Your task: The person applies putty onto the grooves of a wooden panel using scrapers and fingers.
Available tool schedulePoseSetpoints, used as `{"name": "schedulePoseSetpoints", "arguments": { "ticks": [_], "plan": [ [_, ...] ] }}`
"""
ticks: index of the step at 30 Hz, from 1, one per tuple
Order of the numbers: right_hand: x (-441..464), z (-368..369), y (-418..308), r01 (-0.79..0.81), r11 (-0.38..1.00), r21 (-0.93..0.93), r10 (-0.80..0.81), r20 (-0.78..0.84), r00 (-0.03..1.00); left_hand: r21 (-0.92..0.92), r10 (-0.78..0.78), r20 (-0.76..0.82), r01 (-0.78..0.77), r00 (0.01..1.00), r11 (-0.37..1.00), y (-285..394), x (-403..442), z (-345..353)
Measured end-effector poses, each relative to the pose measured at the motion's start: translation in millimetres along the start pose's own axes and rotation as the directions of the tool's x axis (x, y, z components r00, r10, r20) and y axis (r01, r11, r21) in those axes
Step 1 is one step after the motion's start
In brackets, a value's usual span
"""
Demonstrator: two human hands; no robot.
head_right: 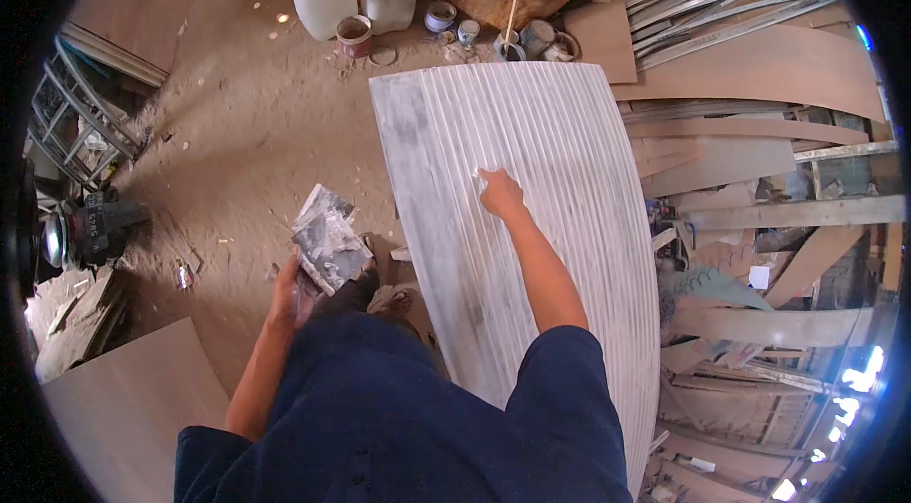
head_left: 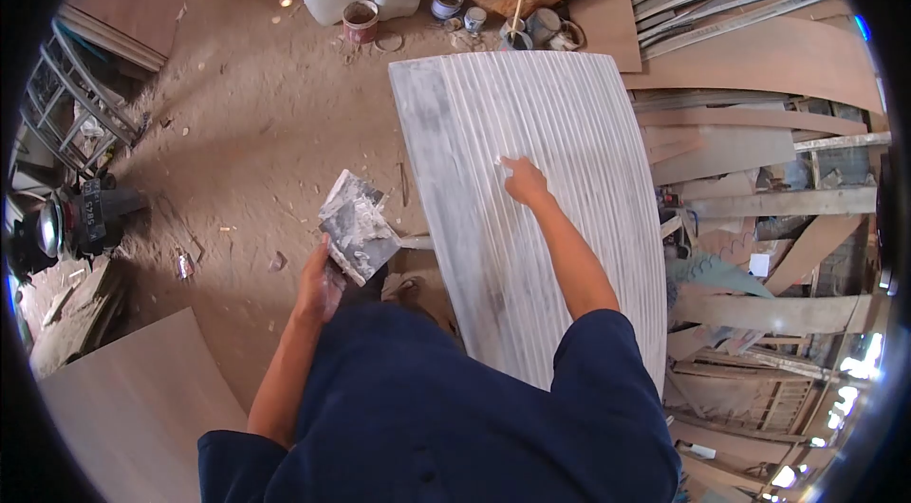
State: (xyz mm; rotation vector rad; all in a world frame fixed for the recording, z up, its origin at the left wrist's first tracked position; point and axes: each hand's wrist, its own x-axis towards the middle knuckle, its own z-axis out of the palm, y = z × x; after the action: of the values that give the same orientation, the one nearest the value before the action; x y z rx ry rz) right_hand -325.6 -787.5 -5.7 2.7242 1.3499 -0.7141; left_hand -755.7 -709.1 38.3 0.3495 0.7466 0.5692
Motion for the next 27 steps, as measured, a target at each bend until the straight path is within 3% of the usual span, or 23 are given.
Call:
{"name": "schedulePoseSetpoints", "arguments": {
  "ticks": [7, 16, 25, 27],
  "plan": [
    [-29, 23, 16, 0.048, 0.998, -0.043, -0.052, -0.087, 0.995, 0.016, 0.030, 0.006, -0.030, 1.000, 0.999, -11, -24, -2],
    [-72, 32, 33, 0.020, 1.000, -0.011, -0.020, -0.028, 0.999, -0.001, 0.061, 0.011, -0.061, 0.998, 0.998, -32, -48, 3],
    [-112, 52, 51, -0.003, 1.000, -0.027, 0.003, -0.018, 1.000, 0.056, 0.011, 0.123, -0.018, 0.992, 0.998, -50, -50, -3],
    [-116, 49, 47, 0.007, 0.998, -0.070, -0.007, 0.002, 1.000, -0.006, 0.007, 0.072, -0.006, 0.997, 1.000, -52, -48, 4]
  ]
}}
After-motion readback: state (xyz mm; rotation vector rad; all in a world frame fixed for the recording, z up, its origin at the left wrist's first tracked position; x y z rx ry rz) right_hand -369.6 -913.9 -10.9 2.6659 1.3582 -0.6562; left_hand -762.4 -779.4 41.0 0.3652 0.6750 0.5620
